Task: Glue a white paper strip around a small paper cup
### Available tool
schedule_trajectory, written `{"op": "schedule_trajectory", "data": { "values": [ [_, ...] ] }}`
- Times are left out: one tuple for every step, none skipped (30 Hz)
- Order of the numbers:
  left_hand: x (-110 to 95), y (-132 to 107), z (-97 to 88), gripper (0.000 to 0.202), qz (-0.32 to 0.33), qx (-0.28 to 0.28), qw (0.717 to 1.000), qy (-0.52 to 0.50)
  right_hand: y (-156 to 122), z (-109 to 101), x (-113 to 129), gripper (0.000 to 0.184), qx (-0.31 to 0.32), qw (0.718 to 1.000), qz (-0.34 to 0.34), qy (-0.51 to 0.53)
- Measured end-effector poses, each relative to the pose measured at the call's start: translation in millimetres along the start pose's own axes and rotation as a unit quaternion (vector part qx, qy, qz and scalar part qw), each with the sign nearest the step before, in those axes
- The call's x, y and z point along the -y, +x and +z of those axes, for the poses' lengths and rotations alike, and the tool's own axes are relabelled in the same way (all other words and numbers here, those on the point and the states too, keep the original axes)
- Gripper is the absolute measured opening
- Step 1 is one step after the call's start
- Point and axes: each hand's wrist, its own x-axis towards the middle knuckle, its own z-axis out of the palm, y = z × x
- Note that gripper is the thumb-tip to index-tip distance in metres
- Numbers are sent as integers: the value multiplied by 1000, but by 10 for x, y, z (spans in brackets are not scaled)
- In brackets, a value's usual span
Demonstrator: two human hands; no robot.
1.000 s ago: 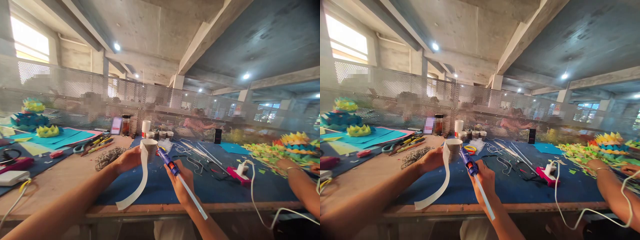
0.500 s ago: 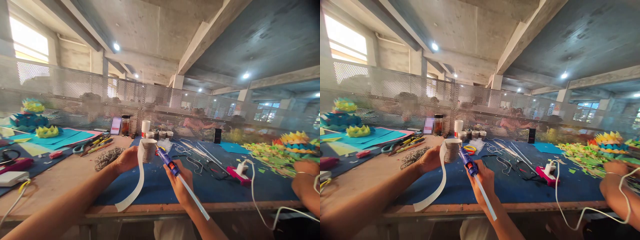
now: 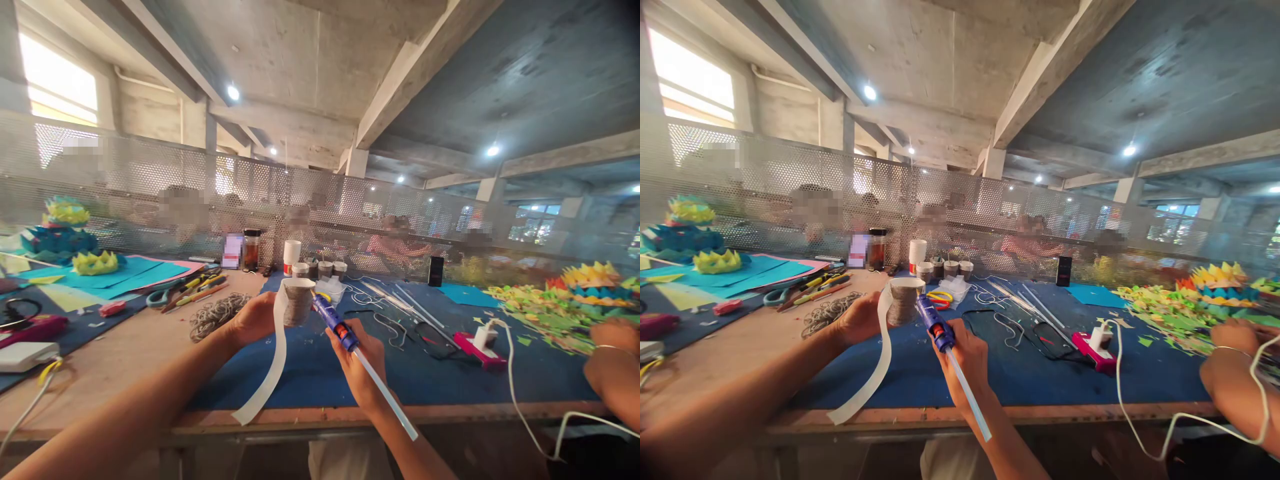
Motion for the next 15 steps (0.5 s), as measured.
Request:
{"op": "schedule_trajectory", "data": {
  "values": [
    [0, -1, 0, 35, 0, 1, 1000, -1, -4, 4, -7, 24, -1, 1000, 1, 1],
    [0, -2, 0, 35, -1, 1, 1000, -3, -9, 9, -13, 24, -2, 1000, 3, 2],
    [0, -4, 0, 34, -1, 1, 1000, -5, -12, 12, -17, 24, -2, 1000, 5, 3],
    [0, -7, -2, 33, -1, 0, 1000, -7, -15, 15, -18, 24, -1, 1000, 8, 3],
    [0, -10, -5, 33, 0, -1, 1000, -8, -17, 17, -18, 24, 0, 1000, 12, 2],
    [0, -14, -10, 33, 1, -2, 1000, -9, -18, 18, -16, 25, 0, 1000, 15, -1],
    [1, -18, -17, 33, 0, -2, 1000, -9, -18, 18, -12, 25, -1, 1000, 16, -4],
    [1, -23, -27, 34, -1, -1, 1000, -9, -17, 17, -8, 26, -2, 1000, 17, -7],
    [1, -27, -39, 36, -2, 0, 1000, -6, -15, 16, -2, 27, -4, 1000, 17, -9],
    [0, -31, -52, 37, -2, 0, 1000, -4, -12, 14, 3, 27, -6, 1000, 17, -11],
    [0, -35, -65, 39, -1, 2, 1000, -2, -9, 13, 8, 28, -7, 1000, 17, -10],
    [-1, -37, -78, 40, 1, 5, 1000, 0, -6, 11, 13, 28, -8, 1000, 17, -10],
    [-3, -38, -89, 41, 4, 7, 1000, 1, -3, 9, 17, 28, -9, 1000, 16, -9],
    [-4, -38, -97, 41, 6, 9, 1000, 1, -1, 8, 19, 29, -11, 1000, 16, -9],
    [-6, -36, -102, 41, 6, 8, 1000, 2, 1, 6, 21, 29, -11, 1000, 16, -10]
  ]
}}
